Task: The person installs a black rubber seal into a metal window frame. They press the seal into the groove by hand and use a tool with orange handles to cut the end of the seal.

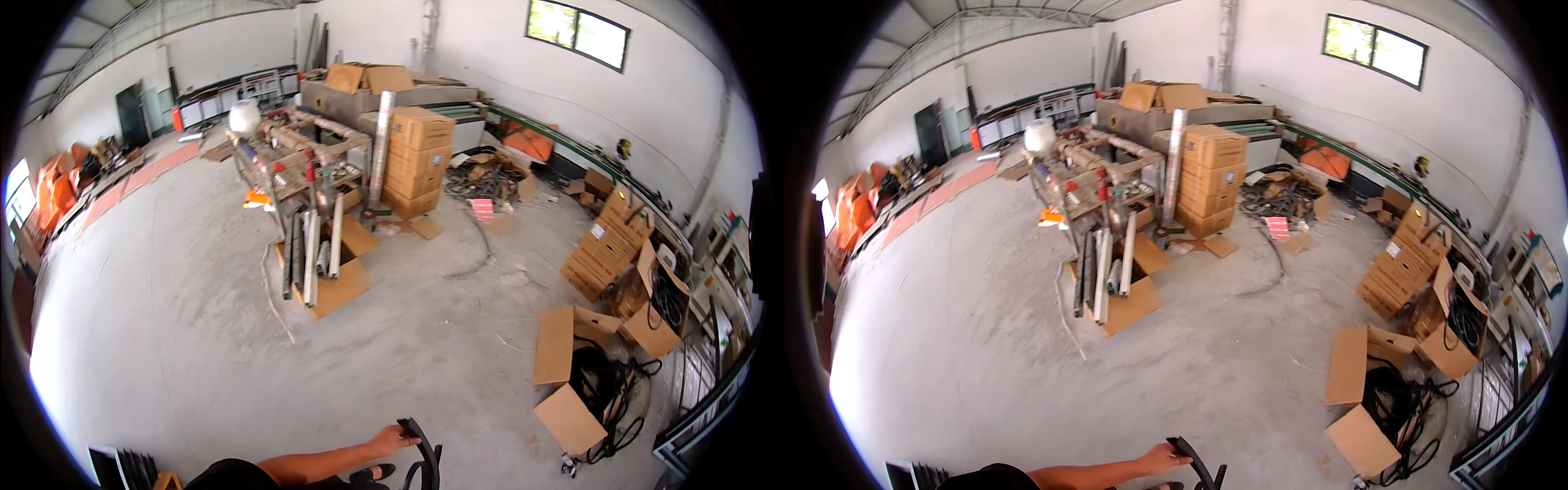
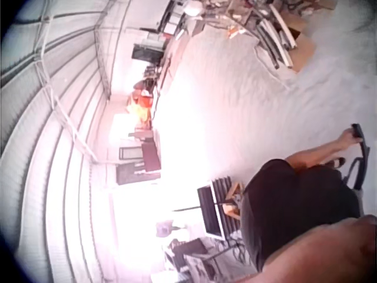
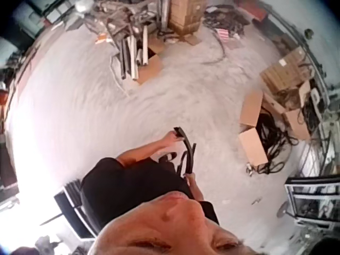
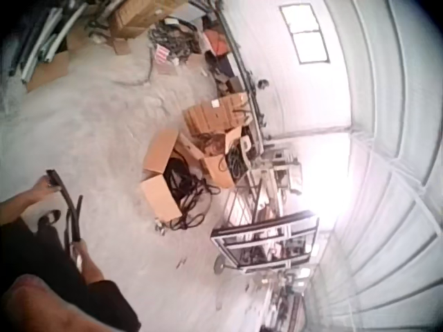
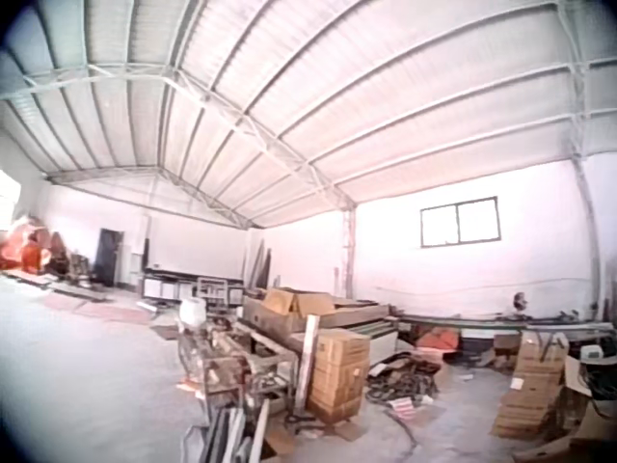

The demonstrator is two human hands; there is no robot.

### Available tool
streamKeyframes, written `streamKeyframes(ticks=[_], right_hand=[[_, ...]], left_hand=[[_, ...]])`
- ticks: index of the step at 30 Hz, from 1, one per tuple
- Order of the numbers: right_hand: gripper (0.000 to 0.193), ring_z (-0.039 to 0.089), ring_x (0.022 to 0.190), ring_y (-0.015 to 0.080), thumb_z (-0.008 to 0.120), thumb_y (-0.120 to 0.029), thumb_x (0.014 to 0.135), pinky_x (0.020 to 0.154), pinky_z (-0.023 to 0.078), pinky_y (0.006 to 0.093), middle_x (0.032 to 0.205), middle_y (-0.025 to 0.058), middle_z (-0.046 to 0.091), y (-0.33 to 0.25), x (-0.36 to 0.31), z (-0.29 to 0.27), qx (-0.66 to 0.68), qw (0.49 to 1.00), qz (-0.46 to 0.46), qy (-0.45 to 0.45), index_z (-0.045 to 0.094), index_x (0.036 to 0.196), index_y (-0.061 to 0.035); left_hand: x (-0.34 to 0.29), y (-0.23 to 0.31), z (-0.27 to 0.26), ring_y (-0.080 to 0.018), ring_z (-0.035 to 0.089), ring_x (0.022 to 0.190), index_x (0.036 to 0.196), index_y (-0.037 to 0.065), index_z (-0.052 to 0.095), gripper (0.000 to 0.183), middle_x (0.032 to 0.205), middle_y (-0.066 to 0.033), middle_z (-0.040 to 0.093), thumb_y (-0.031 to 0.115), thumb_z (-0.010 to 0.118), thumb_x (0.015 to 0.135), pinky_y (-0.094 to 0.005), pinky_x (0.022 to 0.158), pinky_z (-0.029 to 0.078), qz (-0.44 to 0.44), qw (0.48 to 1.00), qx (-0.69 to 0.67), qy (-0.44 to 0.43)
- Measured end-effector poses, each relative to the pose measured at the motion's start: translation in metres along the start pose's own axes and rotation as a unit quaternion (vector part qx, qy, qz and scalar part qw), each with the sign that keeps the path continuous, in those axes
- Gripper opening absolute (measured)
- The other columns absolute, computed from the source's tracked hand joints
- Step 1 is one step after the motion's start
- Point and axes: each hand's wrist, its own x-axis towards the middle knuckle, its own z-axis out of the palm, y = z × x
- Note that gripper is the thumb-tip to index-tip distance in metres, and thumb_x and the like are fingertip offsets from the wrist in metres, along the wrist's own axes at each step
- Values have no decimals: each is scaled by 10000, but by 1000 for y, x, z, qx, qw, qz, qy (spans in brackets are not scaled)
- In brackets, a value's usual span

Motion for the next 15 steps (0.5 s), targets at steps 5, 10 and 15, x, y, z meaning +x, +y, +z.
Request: streamKeyframes(ticks=[5,10,15], right_hand=[[619,650,870,273,806,-360,487,774,507,352,887,147,677,-100,20,10,-258,966,-24,1,656,993,-38],[538,658,788,288,760,-276,514,713,514,376,812,150,677,-216,-38,78,-438,888,-135,22,644,970,-17],[524,635,840,346,763,-307,531,736,502,421,856,156,668,-289,-98,147,-491,848,-191,-54,636,972,-53]], left_hand=[[-30,-70,-64,-115,561,758,974,26,630,426,830,-26,641,416,681,811,-295,708,469,23,971,-126,201],[-86,-70,-141,-108,599,797,903,12,571,237,829,-31,640,238,632,865,-281,722,473,76,884,-301,351],[-165,-78,-221,-161,601,807,964,26,439,166,837,-63,588,141,550,920,-315,750,491,141,836,-362,387]])
